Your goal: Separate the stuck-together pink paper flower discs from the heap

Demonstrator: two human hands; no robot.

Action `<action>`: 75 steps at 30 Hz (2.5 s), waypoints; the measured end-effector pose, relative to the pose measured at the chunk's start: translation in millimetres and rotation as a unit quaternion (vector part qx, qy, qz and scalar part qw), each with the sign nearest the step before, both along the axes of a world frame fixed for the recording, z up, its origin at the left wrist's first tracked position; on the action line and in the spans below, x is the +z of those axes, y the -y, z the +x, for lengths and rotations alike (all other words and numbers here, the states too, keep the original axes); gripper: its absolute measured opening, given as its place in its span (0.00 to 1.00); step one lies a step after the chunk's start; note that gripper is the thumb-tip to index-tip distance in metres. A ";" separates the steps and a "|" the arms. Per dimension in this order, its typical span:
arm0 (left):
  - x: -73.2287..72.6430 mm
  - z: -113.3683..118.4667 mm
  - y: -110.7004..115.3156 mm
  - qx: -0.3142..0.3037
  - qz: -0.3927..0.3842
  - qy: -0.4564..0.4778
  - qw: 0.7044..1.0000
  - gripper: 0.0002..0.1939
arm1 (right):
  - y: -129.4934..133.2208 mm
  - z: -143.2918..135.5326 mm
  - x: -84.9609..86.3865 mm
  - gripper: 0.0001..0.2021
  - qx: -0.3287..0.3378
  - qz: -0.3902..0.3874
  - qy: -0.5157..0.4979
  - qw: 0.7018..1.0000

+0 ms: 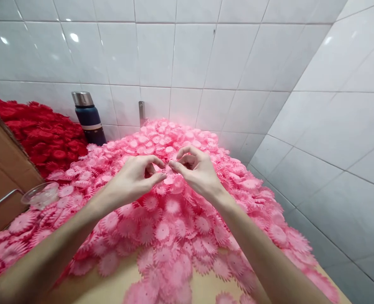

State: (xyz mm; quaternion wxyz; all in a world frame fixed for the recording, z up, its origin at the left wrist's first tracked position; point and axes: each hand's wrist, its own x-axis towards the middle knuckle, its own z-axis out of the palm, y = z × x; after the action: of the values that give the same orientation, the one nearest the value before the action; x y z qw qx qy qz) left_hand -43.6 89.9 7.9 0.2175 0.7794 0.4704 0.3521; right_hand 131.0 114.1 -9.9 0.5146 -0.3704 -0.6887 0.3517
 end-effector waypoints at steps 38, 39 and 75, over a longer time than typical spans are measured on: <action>17.4 -28.6 -10.0 -0.222 -0.207 0.003 0.953 0.17 | 21.0 7.0 9.6 0.12 0.119 -0.067 0.094 0.986; 18.6 -27.7 -8.3 -0.220 -0.207 0.006 0.953 0.18 | 22.8 6.1 10.3 0.12 0.123 -0.063 0.086 0.987; 31.2 -26.4 3.6 -0.286 -0.148 0.059 0.945 0.10 | 55.4 -8.2 21.6 0.20 0.091 0.137 0.065 0.984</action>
State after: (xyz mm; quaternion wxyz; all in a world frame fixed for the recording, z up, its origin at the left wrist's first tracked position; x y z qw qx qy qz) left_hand -70.0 86.3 39.1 0.4496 0.8181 0.2606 0.2463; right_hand 122.8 58.7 11.7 0.4805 -0.2541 -0.7930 0.2752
